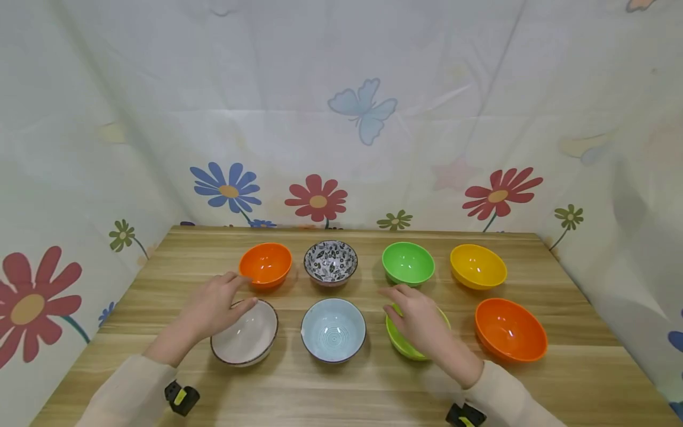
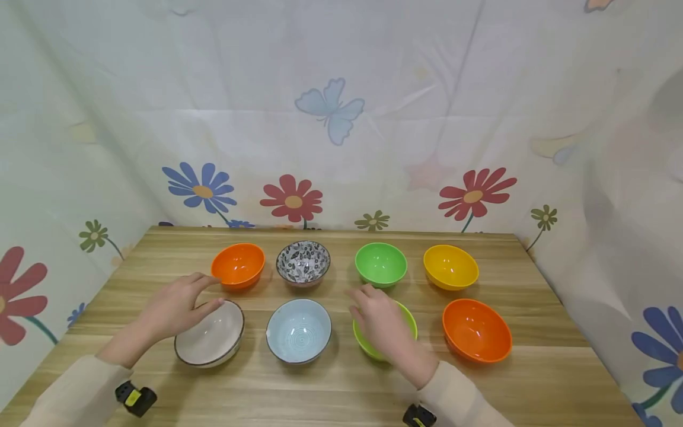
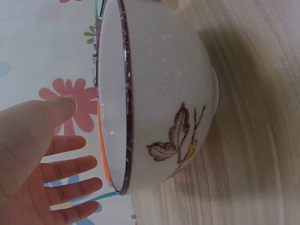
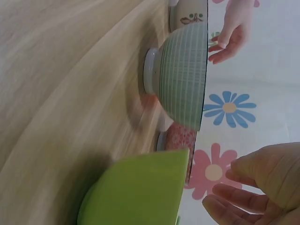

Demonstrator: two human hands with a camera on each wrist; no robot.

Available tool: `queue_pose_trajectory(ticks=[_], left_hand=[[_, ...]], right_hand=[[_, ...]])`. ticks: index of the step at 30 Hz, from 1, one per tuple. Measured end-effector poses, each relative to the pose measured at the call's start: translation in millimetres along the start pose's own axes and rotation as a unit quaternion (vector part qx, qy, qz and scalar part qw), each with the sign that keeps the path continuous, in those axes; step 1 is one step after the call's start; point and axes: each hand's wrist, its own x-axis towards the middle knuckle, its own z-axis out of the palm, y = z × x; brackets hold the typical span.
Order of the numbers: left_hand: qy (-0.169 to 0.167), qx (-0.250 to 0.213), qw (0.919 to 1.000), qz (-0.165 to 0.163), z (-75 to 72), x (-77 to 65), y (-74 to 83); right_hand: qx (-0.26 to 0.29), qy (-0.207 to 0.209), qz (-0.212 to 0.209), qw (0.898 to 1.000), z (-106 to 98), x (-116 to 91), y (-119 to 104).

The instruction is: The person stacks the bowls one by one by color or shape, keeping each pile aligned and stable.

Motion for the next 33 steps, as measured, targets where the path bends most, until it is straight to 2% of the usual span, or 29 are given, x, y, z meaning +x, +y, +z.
queue_pose_trajectory(ticks=[5, 14, 21, 26, 33], left_hand=[[0.003, -0.006, 1.0000, -0.007, -0.5, -0.8, -0.9], [0.004, -0.030, 0.9995, -0.009, 6.2, -2.0, -5.7], [-0.003, -0.039, 0.9992, -0.005, 11.5, -3.3, -10.5], [0.007, -0.046, 0.9989, 0.003, 15.1, -4.6, -11.8], [0.017, -0.041, 0.9990, 0.001, 19.3, -5.4, -12.6]], right_hand=[[0.014, -0.009, 0.002, 1.000, 4, 3, -8], [0.037, -0.041, 0.048, 0.997, 10, 5, -19], [0.085, -0.065, 0.081, 0.991, 18, 5, -26], [0.105, -0.068, 0.093, 0.988, 22, 6, -31], [0.103, -0.068, 0.105, 0.987, 28, 5, -35]])
